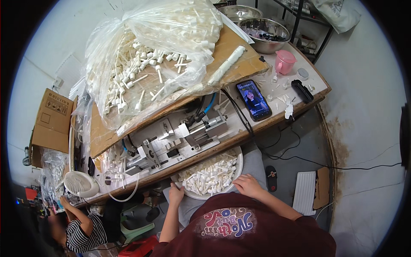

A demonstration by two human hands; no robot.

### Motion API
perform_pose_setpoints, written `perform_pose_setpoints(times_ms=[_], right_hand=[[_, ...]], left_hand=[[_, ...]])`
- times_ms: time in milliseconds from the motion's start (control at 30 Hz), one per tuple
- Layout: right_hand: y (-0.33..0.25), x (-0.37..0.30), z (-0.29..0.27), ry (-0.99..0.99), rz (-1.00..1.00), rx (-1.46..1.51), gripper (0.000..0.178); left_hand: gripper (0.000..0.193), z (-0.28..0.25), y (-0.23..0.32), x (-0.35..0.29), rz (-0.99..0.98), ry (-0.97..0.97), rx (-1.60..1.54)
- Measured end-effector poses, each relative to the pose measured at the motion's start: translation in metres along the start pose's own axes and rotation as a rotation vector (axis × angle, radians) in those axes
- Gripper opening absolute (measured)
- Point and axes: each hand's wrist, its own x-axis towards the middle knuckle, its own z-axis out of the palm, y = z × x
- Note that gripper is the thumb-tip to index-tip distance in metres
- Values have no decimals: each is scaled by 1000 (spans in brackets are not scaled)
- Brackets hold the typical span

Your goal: The person is manually assembling small white plastic components by joining multiple pieces together at a workbench.

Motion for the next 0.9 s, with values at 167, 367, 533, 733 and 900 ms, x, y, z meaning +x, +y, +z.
perform_pose_setpoints(times_ms=[167, 367, 533, 733, 900], right_hand=[[-11, -1, -4, -97, 66, -45, 17], [-44, 9, -16, -280, 155, -46, 21], [-44, 18, -21, -320, 184, -95, 22], [-47, 33, -20, -307, 229, -103, 22], [-60, 41, -7, -310, 218, -104, 22]], left_hand=[[51, -15, -4, -10, 405, 378, 277], [20, -93, 86, -50, 623, 70, -92], [19, -174, 172, -44, 1055, 368, -224], [20, -273, 238, 4, 1113, 742, -347], [22, -295, 264, 71, 1028, 746, -173]])
